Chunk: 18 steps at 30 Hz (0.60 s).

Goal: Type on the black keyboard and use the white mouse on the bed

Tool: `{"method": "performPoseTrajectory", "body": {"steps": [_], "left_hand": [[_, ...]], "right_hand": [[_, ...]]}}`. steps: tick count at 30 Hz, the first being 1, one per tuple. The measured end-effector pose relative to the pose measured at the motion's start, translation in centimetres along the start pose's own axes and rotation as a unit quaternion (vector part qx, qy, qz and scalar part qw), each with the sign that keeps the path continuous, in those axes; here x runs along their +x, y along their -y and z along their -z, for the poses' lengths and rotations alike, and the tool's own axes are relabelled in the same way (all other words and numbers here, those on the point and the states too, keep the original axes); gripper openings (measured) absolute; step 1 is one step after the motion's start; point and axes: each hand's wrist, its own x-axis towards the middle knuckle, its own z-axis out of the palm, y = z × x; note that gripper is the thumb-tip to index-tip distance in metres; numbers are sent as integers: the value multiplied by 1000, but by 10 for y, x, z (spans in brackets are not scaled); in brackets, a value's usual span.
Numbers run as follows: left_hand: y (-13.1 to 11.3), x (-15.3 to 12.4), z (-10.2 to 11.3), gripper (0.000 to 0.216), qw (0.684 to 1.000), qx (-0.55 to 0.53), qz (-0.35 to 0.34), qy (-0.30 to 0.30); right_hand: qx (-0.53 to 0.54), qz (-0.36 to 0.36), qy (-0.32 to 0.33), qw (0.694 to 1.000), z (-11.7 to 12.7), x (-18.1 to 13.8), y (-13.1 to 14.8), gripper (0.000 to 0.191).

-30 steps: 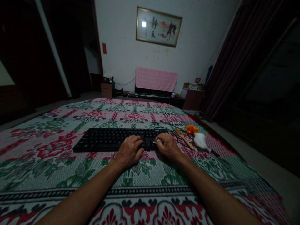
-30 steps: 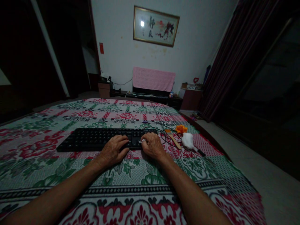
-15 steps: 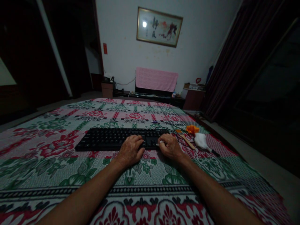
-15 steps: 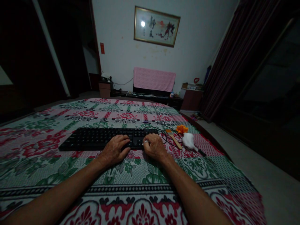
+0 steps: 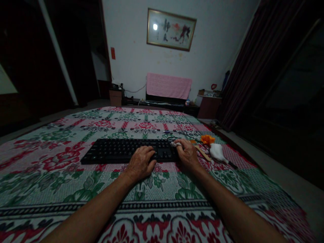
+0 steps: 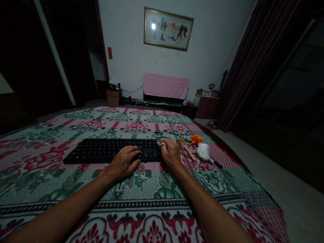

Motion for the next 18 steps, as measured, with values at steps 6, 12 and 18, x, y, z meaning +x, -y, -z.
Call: {"method": "performPoseTrajectory", "body": {"steps": [6, 12, 18], "left_hand": [[-7, 2, 7, 48, 997, 60, 50, 19], [-10, 6, 9, 68, 978, 142, 128, 84], [-9, 9, 12, 77, 966, 166, 155, 123]], "right_hand": [[29, -50, 15, 998, -3, 2, -18, 27], [71, -87, 26, 993, -6, 3, -25, 27], [76, -93, 23, 992, -7, 4, -29, 28]]}}
